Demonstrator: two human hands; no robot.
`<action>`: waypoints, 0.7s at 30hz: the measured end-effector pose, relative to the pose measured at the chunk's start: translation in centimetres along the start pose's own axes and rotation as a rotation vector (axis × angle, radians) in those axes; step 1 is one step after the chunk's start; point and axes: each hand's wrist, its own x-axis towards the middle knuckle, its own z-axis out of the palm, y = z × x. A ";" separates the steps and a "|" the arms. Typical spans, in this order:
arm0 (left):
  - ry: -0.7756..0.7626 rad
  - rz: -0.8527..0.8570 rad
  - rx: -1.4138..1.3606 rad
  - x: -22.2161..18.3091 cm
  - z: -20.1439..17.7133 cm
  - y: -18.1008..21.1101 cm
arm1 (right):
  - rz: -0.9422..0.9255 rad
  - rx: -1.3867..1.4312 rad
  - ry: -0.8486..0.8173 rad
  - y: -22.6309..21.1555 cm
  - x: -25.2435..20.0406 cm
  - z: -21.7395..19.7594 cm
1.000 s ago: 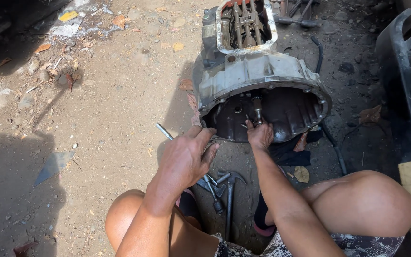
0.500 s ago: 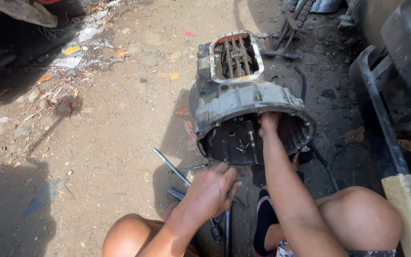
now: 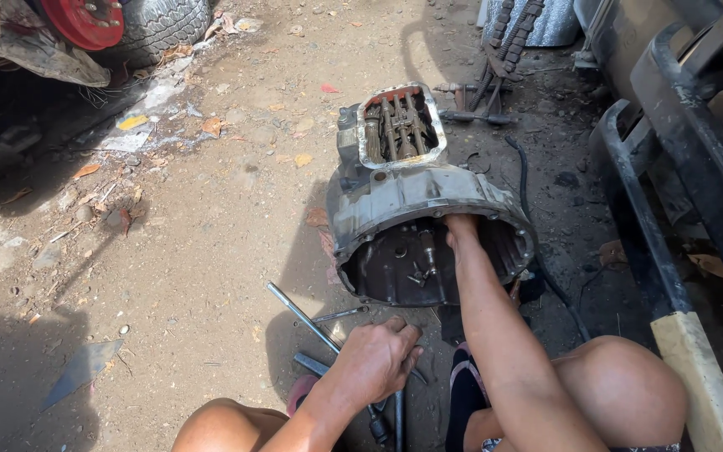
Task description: Repairing a vehicle transmission by loosening bolts inside the housing with a socket wrench
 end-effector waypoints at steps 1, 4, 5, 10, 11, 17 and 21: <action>0.000 0.003 0.002 0.1 0.1 -0.1 | -0.002 0.003 0.001 -0.7 -0.6 0.1; -0.024 0.003 0.001 0.2 0.4 -0.2 | -0.142 -0.039 0.060 -2.0 -2.8 0.4; -0.020 0.009 0.008 0.2 0.4 -0.2 | -0.251 -0.072 0.102 -2.4 -3.5 0.7; 0.005 0.017 -0.009 -0.1 0.1 -0.1 | -0.570 -0.190 0.222 -1.9 -9.5 -0.3; 0.018 0.023 -0.006 -0.1 0.2 -0.1 | -0.677 -0.230 0.258 -1.8 -10.6 -0.5; 0.004 0.022 0.013 -0.6 0.7 -0.4 | -0.657 -0.222 0.407 5.1 -13.4 -3.5; -0.146 -0.027 0.118 -0.9 2.7 -1.7 | -0.383 -0.556 0.500 11.9 -11.0 -5.0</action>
